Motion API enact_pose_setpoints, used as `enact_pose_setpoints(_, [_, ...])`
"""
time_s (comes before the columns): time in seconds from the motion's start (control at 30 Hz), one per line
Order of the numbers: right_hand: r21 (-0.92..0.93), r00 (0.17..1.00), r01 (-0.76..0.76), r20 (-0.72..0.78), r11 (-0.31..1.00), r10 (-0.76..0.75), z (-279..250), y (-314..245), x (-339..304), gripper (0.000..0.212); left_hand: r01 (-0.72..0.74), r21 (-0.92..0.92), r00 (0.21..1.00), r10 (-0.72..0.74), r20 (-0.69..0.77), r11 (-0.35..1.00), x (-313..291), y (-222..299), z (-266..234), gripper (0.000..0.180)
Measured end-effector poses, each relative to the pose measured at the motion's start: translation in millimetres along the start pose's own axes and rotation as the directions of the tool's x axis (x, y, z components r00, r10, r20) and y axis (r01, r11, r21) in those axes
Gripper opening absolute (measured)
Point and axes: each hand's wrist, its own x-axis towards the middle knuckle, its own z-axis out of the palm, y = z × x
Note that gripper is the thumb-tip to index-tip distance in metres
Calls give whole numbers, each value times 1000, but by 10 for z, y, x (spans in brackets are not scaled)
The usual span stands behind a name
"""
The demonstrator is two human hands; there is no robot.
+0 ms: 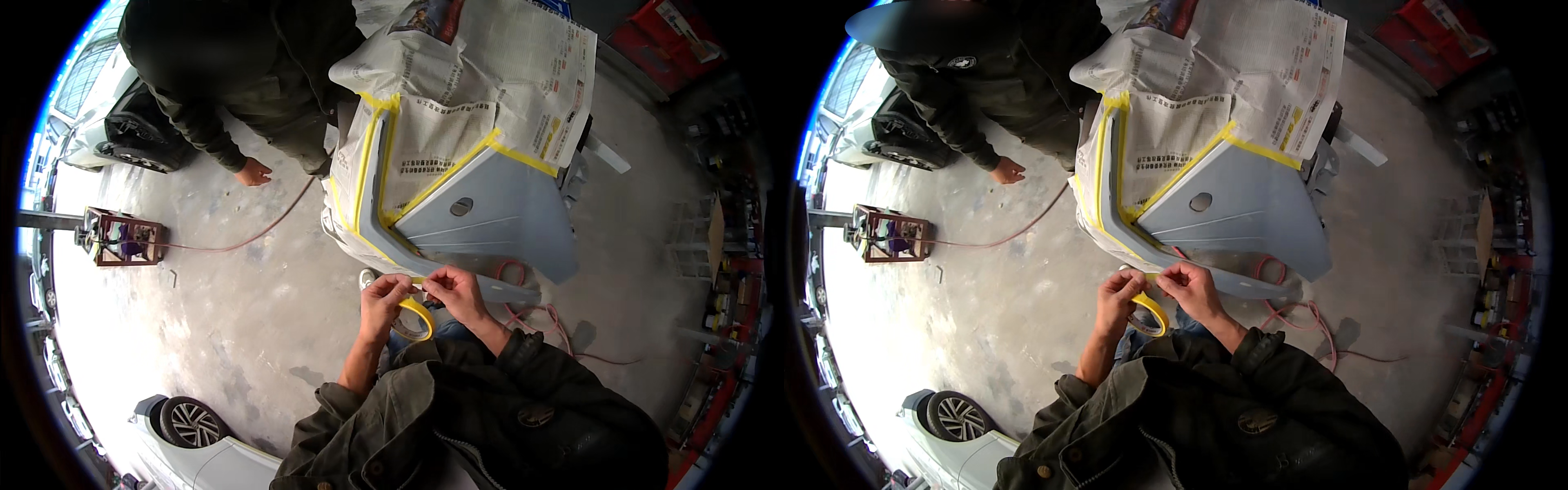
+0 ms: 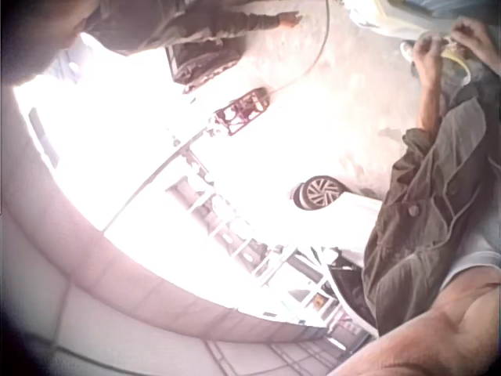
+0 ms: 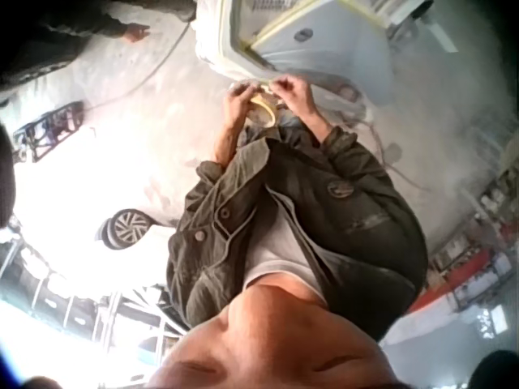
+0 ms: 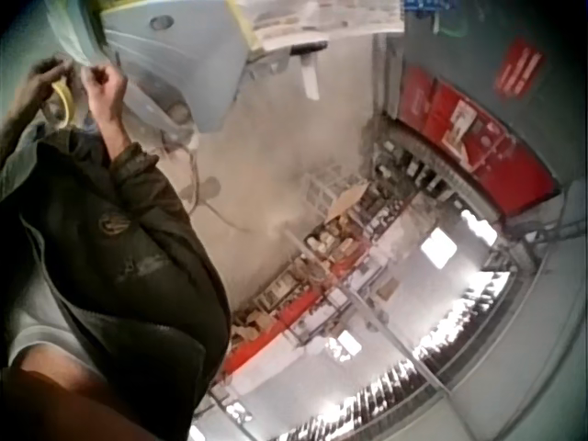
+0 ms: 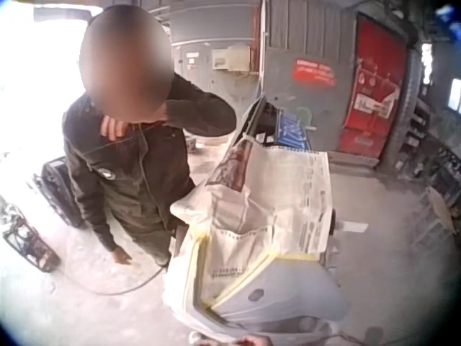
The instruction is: The person applies yellow masking tape to the edges of a car door panel that is covered with newspaper. They carefully smooth the tape along the contours of the door and around a circular cutout. Another person briefly assists by holding the newspaper in place.
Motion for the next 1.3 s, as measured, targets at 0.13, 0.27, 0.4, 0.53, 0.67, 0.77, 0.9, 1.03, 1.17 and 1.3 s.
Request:
enact_pose_setpoints(0.13, [37,997,-32,72,999,29,-36,-11,-8,14,31,-42,993,-35,-116,999,-67,-40,-6,17])
enact_pose_setpoints(0.27, [23,996,12,88,1000,-14,-48,-81,3,15,12,-74,992,-21,-125,997,-148,75,98,15])
enact_pose_setpoints(0.4, [123,989,22,140,992,-39,-111,-94,44,22,-52,87,989,63,-136,995,-193,145,231,13])
enact_pose_setpoints(0.53, [307,984,-105,171,946,54,-52,-176,-9,34,-93,111,987,106,-118,989,-242,207,343,14])
enact_pose_setpoints(0.67, [361,987,-125,141,924,79,-72,-224,-28,34,-116,107,987,126,-100,987,-237,217,378,14])
enact_pose_setpoints(0.77, [325,984,-126,163,937,76,-180,-161,13,25,-141,181,984,158,-82,973,-196,178,406,13])
enact_pose_setpoints(0.9, [282,987,-113,141,953,75,-200,-169,10,17,-108,134,989,121,-91,985,-200,237,399,16])
enact_pose_setpoints(1.03, [307,986,-116,149,945,73,-228,-237,-17,18,-109,142,989,122,-85,984,-172,233,387,16])
enact_pose_setpoints(1.17, [289,982,-130,169,948,82,-264,-245,-27,17,-172,214,981,187,-50,961,-171,210,339,14])
enact_pose_setpoints(1.3, [254,982,-120,173,960,77,-276,-231,-26,15,-200,233,973,220,-66,952,-188,205,329,11])
